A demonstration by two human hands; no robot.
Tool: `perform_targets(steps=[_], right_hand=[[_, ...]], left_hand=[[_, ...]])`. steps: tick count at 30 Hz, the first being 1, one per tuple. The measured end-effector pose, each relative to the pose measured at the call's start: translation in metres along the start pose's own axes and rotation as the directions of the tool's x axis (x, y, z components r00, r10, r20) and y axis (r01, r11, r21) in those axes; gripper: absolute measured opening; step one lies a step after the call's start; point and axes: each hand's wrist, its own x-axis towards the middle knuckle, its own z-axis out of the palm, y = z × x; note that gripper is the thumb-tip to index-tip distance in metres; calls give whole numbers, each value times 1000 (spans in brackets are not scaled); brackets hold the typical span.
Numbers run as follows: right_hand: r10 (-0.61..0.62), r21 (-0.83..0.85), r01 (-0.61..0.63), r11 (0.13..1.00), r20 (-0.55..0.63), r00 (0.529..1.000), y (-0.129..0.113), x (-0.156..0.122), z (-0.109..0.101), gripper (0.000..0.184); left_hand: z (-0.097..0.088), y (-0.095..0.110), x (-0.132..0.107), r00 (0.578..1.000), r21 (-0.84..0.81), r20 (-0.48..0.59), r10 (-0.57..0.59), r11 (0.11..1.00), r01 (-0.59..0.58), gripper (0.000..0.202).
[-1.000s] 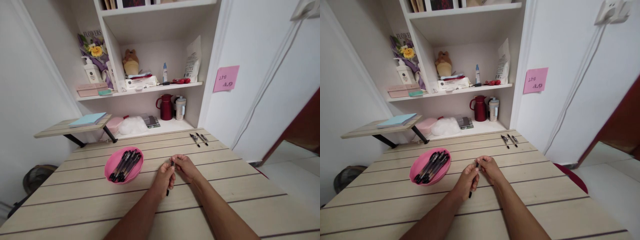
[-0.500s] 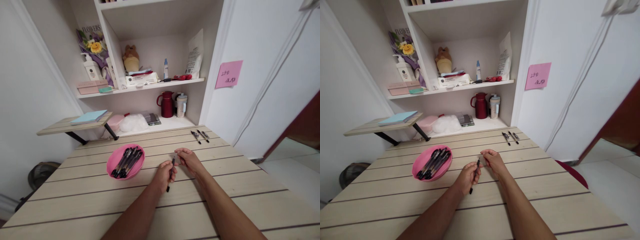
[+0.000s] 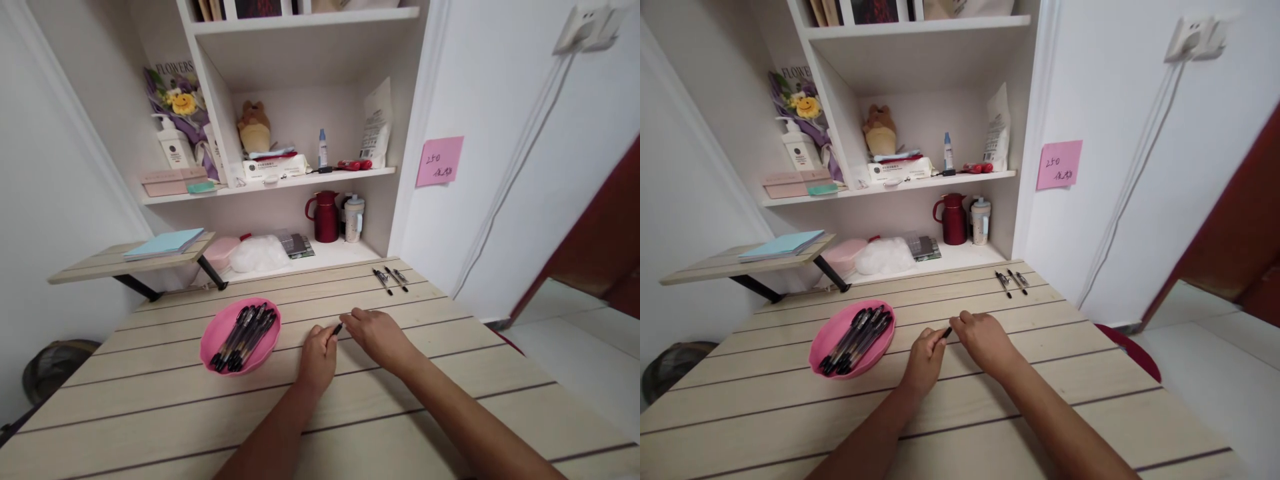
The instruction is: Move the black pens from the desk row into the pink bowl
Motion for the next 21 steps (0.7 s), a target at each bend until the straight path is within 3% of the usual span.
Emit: perform_targets(steps=[2, 4, 7, 9, 11, 14, 18, 21], right_hand=[[81, 82, -76, 994, -61, 995, -2, -2, 5, 11], [209, 305, -181, 935, -62, 976, -6, -4, 15, 11], [324, 634, -332, 698, 134, 937, -13, -9, 35, 11], [333, 690, -411, 596, 254, 908, -18, -12, 47, 10], [329, 672, -438, 597, 292, 898, -20, -14, 54, 12], [347, 616, -469, 633, 315, 883, -21, -14, 59, 17], [356, 506, -525, 684, 397, 846, -12, -6, 60, 17], [454, 256, -557, 790, 367, 812, 12, 11, 52, 20]], left_hand=[[3, -2, 1, 993, -101, 13, -114, 988, 115, 17], [7, -5, 2, 966, -305, 29, -257, 918, 253, 19], [11, -9, 5, 926, -688, 43, -375, 661, 300, 19], [11, -11, 6, 906, -826, 71, -418, 485, 288, 17], [11, -13, 7, 884, -871, 120, -451, 380, 312, 15], [11, -18, 7, 863, -894, 156, -480, 304, 330, 12], [13, -20, 8, 847, -890, 173, -503, 287, 353, 17], [13, -21, 9, 836, -880, 180, -519, 295, 372, 24]])
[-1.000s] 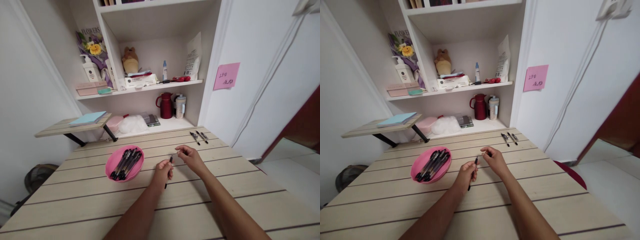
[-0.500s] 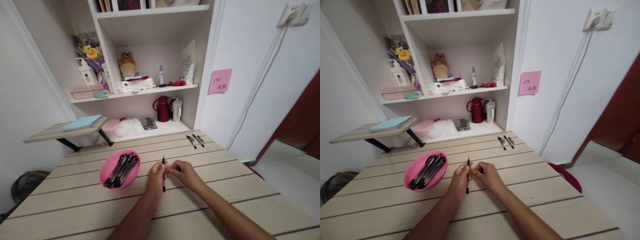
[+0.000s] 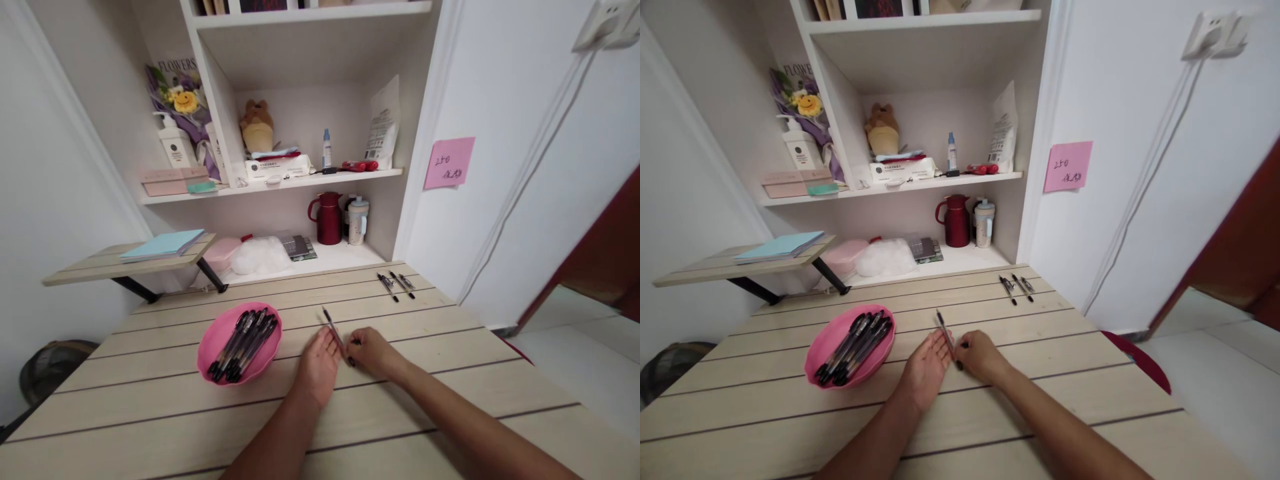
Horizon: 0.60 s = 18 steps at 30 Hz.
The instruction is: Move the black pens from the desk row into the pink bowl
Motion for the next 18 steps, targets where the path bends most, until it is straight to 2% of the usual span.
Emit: perform_targets(steps=[5, 8, 12, 18], right_hand=[[124, -232, -163, 959, -175, 977, 29, 55, -60, 20], [182, -323, -258, 910, -249, 951, 47, 85, -83, 22], [222, -395, -322, 861, -277, 935, 61, 112, -88, 27], [223, -467, -328, 821, -266, 938, 73, 137, -89, 25]], left_hand=[[-4, 1, 1, 999, 72, 45, 14, 997, -17, 30], [-5, 0, 0, 995, 150, 91, 27, 988, -40, 29], [-4, -1, 0, 994, 211, 96, 42, 976, -62, 26], [-4, -3, 1, 996, 192, 77, 34, 980, -49, 28]])
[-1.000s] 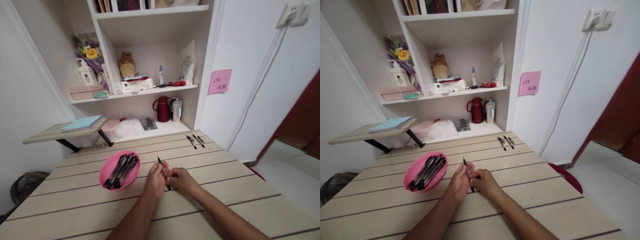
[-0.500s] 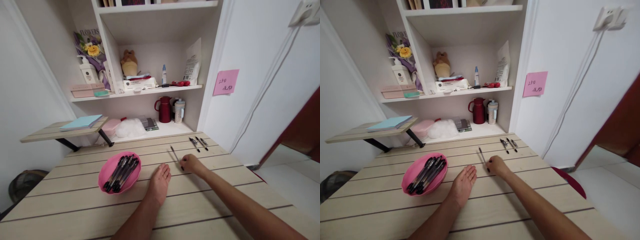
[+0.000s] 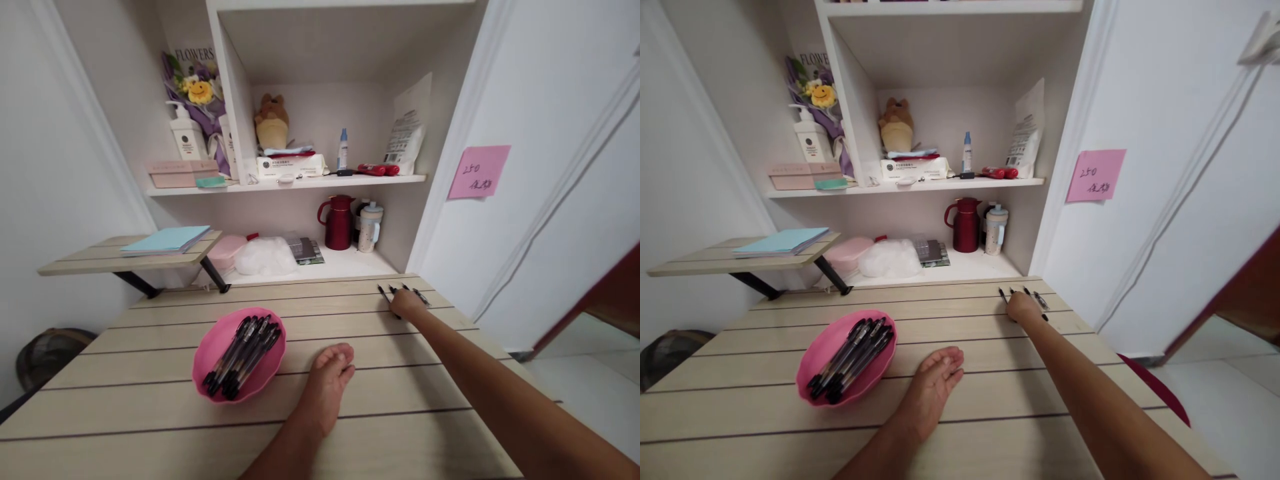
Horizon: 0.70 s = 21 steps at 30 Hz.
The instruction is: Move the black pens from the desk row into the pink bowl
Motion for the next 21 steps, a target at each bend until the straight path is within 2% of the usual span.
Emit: perform_targets(steps=[7, 14, 21], right_hand=[[-21, -38, 22, 999, 10, 1000, 11, 17, -3, 22], [-27, -54, 24, 998, -60, 998, 28, 27, -11, 21], [-40, -43, 37, 998, -91, 995, 13, 40, -6, 21]], left_hand=[[0, 1, -1, 1000, 4, 10, -6, 1000, 6, 25], [2, 2, -2, 1000, 21, 5, -13, 1000, 12, 21], [0, 1, 0, 1000, 26, 14, -16, 1000, 15, 19]])
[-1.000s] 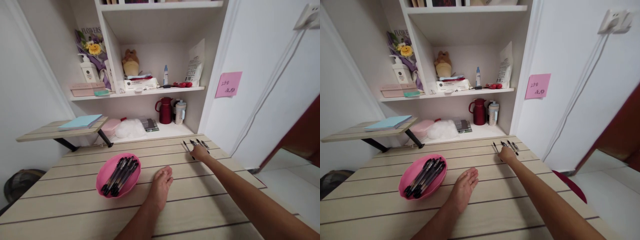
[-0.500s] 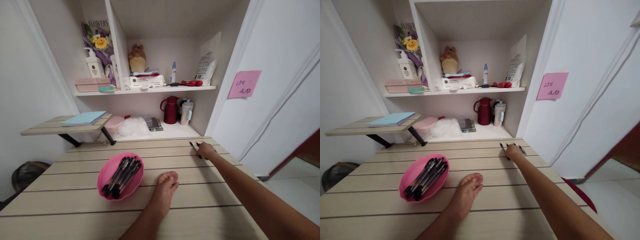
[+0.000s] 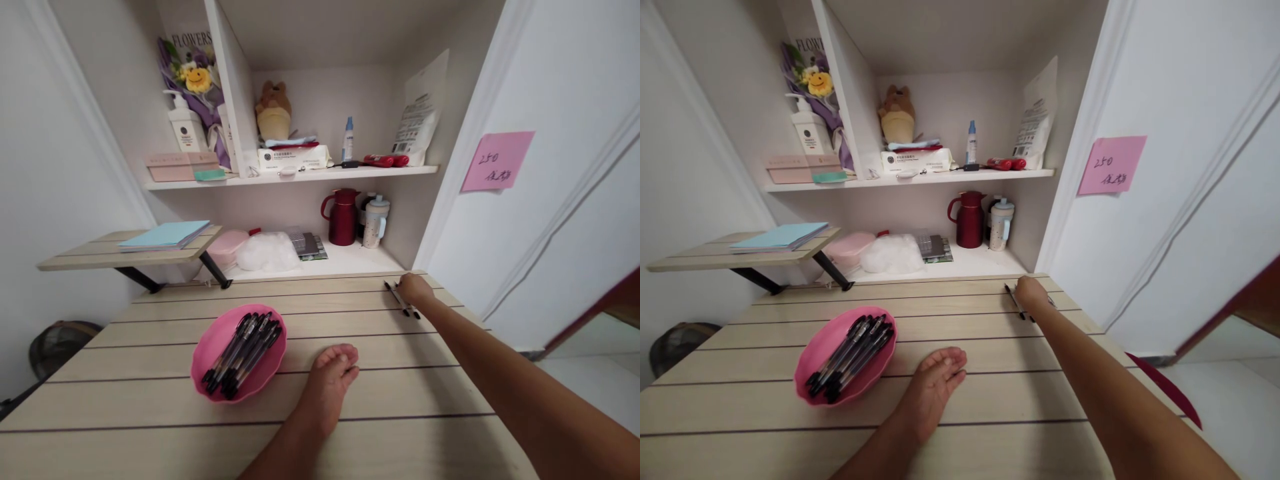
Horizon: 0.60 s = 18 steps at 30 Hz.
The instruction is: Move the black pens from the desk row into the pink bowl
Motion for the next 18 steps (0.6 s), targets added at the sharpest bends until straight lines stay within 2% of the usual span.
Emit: perform_targets(steps=[7, 18], right_hand=[[-22, -7, 22, 1000, 19, 1000, -11, 3, 7, 24], [-38, 15, 38, 999, 26, 999, -7, 8, 10, 25]], left_hand=[[0, -1, 1, 1000, -7, -2, -18, 1000, 18, 21], [1, 1, 1, 999, -1, -17, -30, 1000, 30, 22]])
